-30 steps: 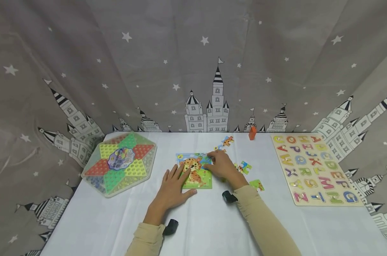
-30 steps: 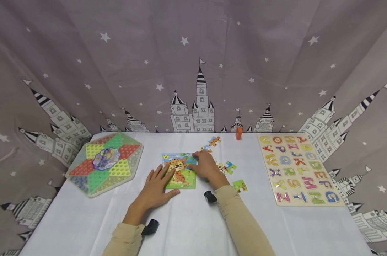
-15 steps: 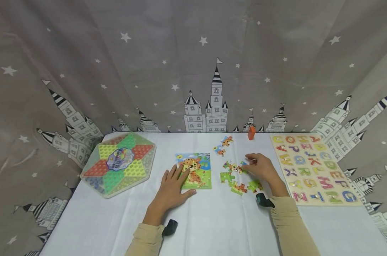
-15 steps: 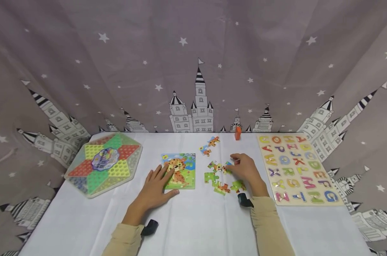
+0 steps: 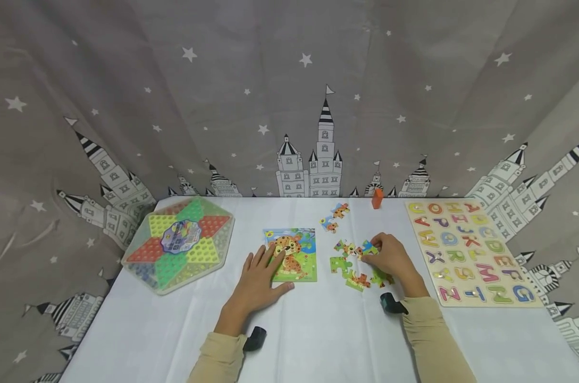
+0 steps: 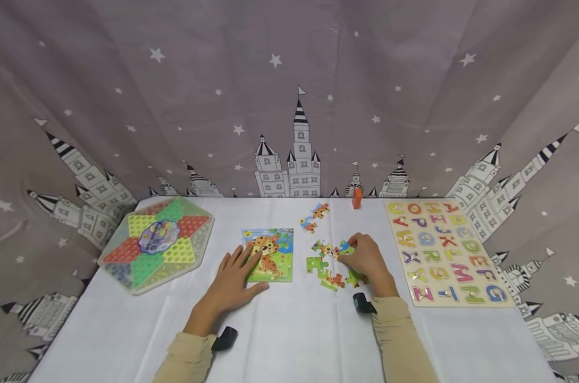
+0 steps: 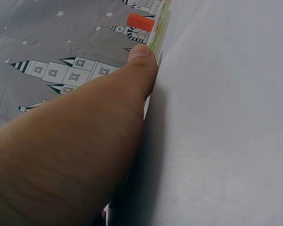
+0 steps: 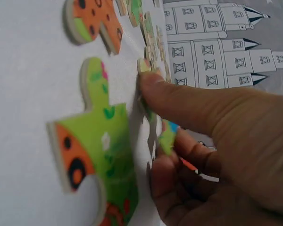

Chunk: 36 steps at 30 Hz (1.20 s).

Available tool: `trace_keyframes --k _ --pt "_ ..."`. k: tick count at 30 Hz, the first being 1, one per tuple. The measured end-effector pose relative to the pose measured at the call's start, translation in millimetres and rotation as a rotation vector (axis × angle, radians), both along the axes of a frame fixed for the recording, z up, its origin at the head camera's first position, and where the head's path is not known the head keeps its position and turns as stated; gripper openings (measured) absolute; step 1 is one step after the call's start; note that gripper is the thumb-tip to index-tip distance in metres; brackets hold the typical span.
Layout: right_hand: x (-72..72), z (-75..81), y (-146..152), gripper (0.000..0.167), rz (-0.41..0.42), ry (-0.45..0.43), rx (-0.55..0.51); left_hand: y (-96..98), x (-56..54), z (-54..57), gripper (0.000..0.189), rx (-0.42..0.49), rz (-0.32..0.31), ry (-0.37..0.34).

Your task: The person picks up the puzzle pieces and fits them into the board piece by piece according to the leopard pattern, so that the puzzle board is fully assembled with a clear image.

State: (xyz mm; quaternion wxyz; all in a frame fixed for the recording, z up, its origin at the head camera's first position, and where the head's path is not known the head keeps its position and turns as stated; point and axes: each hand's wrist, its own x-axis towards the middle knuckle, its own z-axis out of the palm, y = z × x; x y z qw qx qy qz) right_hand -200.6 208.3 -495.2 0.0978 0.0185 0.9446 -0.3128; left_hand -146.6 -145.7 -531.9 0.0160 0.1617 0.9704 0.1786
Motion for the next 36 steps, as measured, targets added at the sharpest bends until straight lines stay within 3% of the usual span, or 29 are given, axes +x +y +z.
trace_keyframes --k 6,14,20,26,36 --pt "1.6 3.3 5.5 0.027 -0.019 0.027 -0.144 -1.0 -0.8 0.6 0.087 -0.006 0.005 -0.012" --pt "4.9 15.2 -24.4 0.039 0.025 0.033 -0.34 -0.9 1.3 2.3 0.087 -0.014 0.008 -0.019" --pt "1.2 15.4 -70.8 0.024 0.043 0.056 -0.332 -0.4 1.0 5.4 0.086 -0.02 0.008 -0.027" --pt "-9.3 6.2 -114.5 0.023 0.047 0.064 -0.322 0.0 0.6 6.4 0.086 -0.017 0.002 -0.018" --pt "-18.6 -7.9 -141.5 0.02 0.013 0.098 -0.188 1.5 -0.4 5.2 0.086 -0.018 0.0 -0.019"
